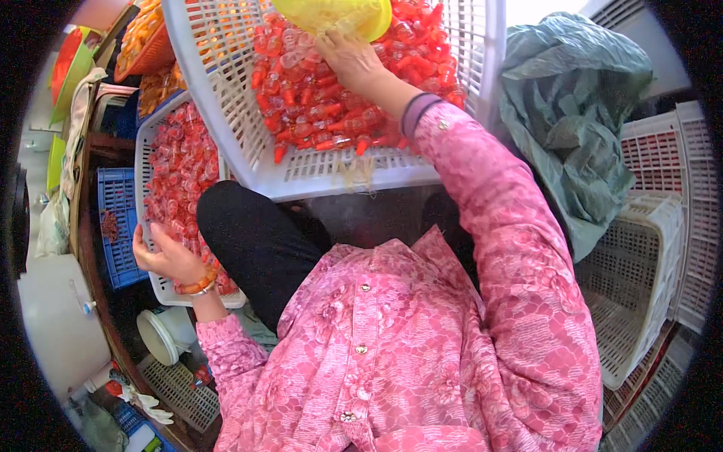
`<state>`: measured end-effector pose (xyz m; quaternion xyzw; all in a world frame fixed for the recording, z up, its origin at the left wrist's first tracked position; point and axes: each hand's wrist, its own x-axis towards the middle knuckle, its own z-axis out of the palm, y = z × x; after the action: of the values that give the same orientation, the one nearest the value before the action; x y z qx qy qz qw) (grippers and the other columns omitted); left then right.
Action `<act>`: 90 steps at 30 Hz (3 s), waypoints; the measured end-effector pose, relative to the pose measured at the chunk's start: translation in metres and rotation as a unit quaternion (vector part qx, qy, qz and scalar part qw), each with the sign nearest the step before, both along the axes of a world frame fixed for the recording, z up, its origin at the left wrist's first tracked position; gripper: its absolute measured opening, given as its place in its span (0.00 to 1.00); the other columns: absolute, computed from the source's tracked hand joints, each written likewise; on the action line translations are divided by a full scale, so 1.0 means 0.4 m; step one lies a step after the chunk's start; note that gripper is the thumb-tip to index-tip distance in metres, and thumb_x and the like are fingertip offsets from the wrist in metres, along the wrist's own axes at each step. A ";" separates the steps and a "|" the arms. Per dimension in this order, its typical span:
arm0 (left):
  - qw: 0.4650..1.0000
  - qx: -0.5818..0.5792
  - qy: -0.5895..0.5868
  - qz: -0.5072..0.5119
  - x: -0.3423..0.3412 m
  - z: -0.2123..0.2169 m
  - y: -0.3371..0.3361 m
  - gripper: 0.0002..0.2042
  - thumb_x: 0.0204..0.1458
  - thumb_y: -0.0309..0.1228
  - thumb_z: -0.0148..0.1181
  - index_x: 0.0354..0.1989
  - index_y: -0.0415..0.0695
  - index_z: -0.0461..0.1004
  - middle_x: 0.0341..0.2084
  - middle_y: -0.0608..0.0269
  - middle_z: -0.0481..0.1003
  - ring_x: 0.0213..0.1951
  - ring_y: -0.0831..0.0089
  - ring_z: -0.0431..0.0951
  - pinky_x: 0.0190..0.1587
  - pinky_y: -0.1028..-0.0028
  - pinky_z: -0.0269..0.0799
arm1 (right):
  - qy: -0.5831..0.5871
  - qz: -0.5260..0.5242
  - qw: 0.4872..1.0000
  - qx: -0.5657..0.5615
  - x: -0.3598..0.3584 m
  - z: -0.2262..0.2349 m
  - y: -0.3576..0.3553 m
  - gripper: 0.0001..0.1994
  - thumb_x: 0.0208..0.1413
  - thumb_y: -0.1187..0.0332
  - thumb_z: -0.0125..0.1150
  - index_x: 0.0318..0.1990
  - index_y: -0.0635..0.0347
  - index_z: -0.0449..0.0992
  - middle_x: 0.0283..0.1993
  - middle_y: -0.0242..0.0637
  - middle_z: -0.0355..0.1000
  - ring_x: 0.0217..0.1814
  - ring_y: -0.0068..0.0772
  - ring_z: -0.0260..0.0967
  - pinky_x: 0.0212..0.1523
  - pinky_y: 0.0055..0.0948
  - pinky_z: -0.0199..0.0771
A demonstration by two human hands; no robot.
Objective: Sorting and inspecting small red plastic components into various containers and bags.
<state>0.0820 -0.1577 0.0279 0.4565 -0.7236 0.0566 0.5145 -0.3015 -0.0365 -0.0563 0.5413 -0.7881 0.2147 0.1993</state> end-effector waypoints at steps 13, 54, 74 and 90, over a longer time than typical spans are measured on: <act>0.897 0.255 -0.240 -0.271 -0.576 -0.219 0.010 0.17 0.47 0.33 0.60 0.42 0.37 0.67 0.33 0.42 0.72 0.37 0.46 0.75 0.40 0.55 0.70 | -0.172 -0.026 0.984 0.046 0.125 0.049 0.154 0.16 0.54 0.61 0.57 0.47 0.61 0.72 0.40 0.39 0.71 0.40 0.38 0.73 0.40 0.31 0.72; 0.841 0.169 -0.261 -0.443 -0.594 -0.351 0.079 0.20 0.41 0.31 0.60 0.45 0.40 0.70 0.37 0.44 0.74 0.36 0.51 0.77 0.41 0.58 0.72 | -0.642 0.034 0.762 -0.077 0.152 0.152 0.244 0.16 0.51 0.63 0.59 0.41 0.69 0.76 0.34 0.43 0.76 0.35 0.27 0.75 0.39 0.25 0.74; 0.395 0.760 0.328 -0.398 -0.429 -0.223 0.187 0.10 0.52 0.32 0.48 0.37 0.43 0.71 0.28 0.60 0.75 0.26 0.74 0.73 0.24 0.76 0.66 | -0.571 0.082 0.817 0.001 0.154 0.022 0.218 0.21 0.47 0.60 0.65 0.45 0.66 0.75 0.35 0.40 0.76 0.36 0.26 0.74 0.40 0.27 0.73; 0.858 0.266 0.028 -0.439 -0.378 -0.162 0.300 0.16 0.62 0.39 0.43 0.27 0.40 0.65 0.16 0.68 0.66 0.19 0.78 0.64 0.21 0.74 0.60 | -0.832 0.138 0.530 0.084 0.276 0.098 0.240 0.19 0.59 0.53 0.53 0.38 0.62 0.76 0.30 0.31 0.73 0.28 0.18 0.68 0.28 0.22 0.68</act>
<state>-0.0691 -0.0379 -0.0370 0.2118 -0.8218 -0.3827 0.3651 -0.1913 0.0594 -0.0170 0.2337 -0.5273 0.5253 -0.6256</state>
